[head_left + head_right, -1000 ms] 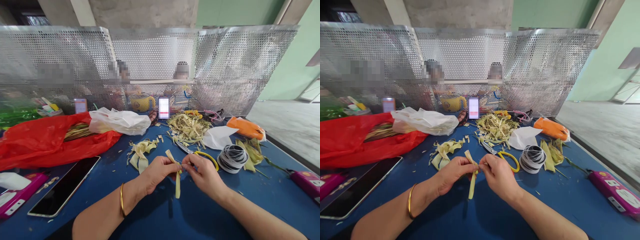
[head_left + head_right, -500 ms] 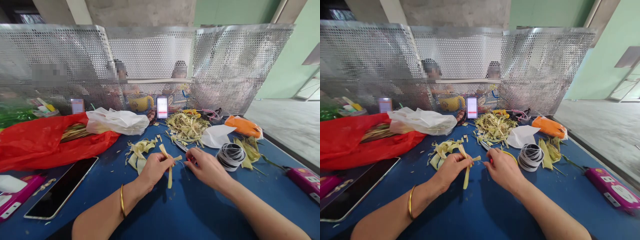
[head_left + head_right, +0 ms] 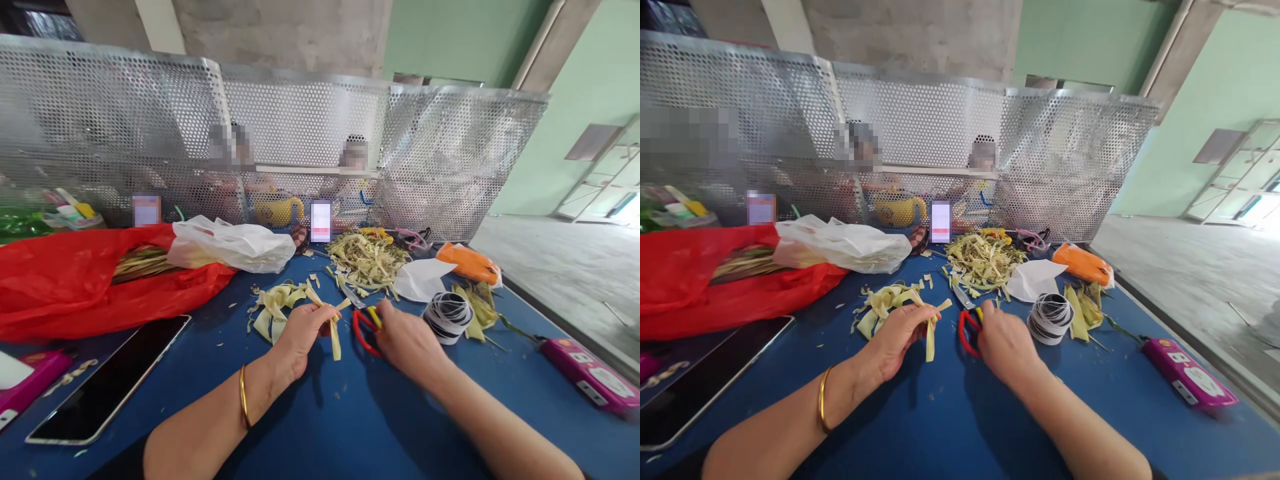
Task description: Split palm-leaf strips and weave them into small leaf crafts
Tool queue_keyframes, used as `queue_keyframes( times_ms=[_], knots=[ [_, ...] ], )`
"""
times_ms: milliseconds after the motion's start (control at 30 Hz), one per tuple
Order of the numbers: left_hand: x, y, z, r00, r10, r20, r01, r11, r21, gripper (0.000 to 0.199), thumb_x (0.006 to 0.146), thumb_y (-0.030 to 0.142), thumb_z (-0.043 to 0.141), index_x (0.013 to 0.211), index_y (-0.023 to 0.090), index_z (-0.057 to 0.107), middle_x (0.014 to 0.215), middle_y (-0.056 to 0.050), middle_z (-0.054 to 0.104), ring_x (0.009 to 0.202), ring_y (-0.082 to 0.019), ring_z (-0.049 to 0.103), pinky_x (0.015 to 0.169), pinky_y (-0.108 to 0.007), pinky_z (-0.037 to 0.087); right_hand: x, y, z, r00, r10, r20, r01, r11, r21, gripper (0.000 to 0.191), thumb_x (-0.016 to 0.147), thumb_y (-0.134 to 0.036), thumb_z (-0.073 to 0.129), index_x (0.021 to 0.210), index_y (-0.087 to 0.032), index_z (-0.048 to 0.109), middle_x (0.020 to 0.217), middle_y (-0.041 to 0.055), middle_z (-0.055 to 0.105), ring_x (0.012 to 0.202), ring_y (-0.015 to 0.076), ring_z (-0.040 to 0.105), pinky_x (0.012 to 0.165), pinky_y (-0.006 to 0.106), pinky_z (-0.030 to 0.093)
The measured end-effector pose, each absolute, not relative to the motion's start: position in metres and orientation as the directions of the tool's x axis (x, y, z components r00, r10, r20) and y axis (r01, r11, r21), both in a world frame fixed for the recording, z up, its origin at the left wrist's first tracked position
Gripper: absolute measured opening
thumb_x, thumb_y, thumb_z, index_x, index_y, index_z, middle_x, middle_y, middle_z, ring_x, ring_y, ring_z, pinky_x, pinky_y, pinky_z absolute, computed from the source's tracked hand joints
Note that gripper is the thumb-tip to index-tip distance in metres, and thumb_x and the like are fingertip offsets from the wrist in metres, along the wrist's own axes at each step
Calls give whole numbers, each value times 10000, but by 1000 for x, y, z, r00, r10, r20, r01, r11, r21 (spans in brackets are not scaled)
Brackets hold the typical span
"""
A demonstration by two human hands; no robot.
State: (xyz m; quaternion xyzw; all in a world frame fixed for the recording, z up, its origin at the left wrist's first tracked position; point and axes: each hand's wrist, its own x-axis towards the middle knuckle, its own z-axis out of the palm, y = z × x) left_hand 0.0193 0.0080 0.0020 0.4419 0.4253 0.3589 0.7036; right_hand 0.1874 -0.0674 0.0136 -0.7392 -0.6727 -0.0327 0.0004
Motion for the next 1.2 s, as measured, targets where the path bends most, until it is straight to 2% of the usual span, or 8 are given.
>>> queue_keyframes(
  times_ms=[133, 200, 367, 467, 567, 733, 933, 1200],
  knots=[
    [17, 13, 1, 373, 887, -272, -150, 347, 926, 91, 633, 250, 654, 593, 169, 641, 574, 20, 559, 571, -113, 503, 575, -224, 417, 161, -95, 7, -177, 972, 153, 984, 179, -6, 108, 875, -105, 499, 884, -187, 570, 864, 66, 658, 757, 205, 621, 639, 295, 374],
    [16, 14, 0, 358, 896, -262, -145, 331, 932, 93, 635, 256, 658, 607, 168, 651, 583, 19, 567, 577, -112, 507, 582, -223, 423, 161, -103, 4, -206, 963, 175, 977, 213, -22, 130, 905, -135, 488, 845, -196, 587, 835, 49, 641, 740, 186, 605, 648, 284, 384],
    [16, 15, 0, 352, 884, -309, -171, 385, 907, 106, 610, 258, 670, 610, 152, 656, 587, 12, 579, 560, -104, 519, 562, -212, 419, 199, -81, 6, 53, 992, 118, 998, -48, -43, 221, 918, -101, 416, 941, -155, 629, 990, 111, 616, 806, 198, 614, 684, 291, 397],
    [16, 15, -2, 342, 877, -337, -180, 413, 893, 121, 595, 254, 660, 614, 134, 652, 573, 10, 564, 527, -89, 498, 524, -198, 395, 221, -54, 6, 137, 990, 36, 986, -133, -103, 205, 850, -78, 502, 972, -160, 646, 1064, 115, 600, 851, 200, 619, 670, 271, 382],
    [16, 17, -3, 345, 873, -345, -189, 425, 885, 127, 584, 242, 646, 620, 121, 654, 568, 6, 561, 518, -84, 491, 518, -192, 393, 231, -36, -1, 152, 988, 4, 975, -150, -163, 138, 797, -103, 584, 897, -173, 649, 959, 73, 613, 823, 184, 614, 635, 244, 365],
    [17, 16, -3, 354, 869, -345, -201, 431, 880, 97, 586, 215, 636, 604, 119, 645, 555, 8, 556, 508, -83, 494, 522, -194, 402, 234, -29, -13, 173, 985, 22, 943, -159, -293, 72, 817, -150, 567, 754, -182, 579, 880, 42, 612, 787, 163, 595, 620, 231, 348],
    [16, 13, -2, 364, 857, -365, -186, 451, 873, 86, 620, 204, 631, 604, 119, 633, 580, -5, 587, 513, -87, 518, 535, -199, 419, 233, -32, -14, 290, 946, 146, 858, -189, -478, 147, 940, -212, 307, 877, -214, 440, 704, -5, 600, 575, 138, 574, 587, 245, 383],
    [18, 14, -4, 377, 831, -408, -159, 492, 856, 80, 661, 188, 626, 624, 117, 615, 564, -6, 591, 492, -89, 528, 544, -203, 430, 228, -39, -2, 269, 925, 266, 836, -87, -542, 109, 906, -246, 353, 801, -237, 378, 592, -37, 519, 531, 154, 536, 565, 257, 377]
  ],
)
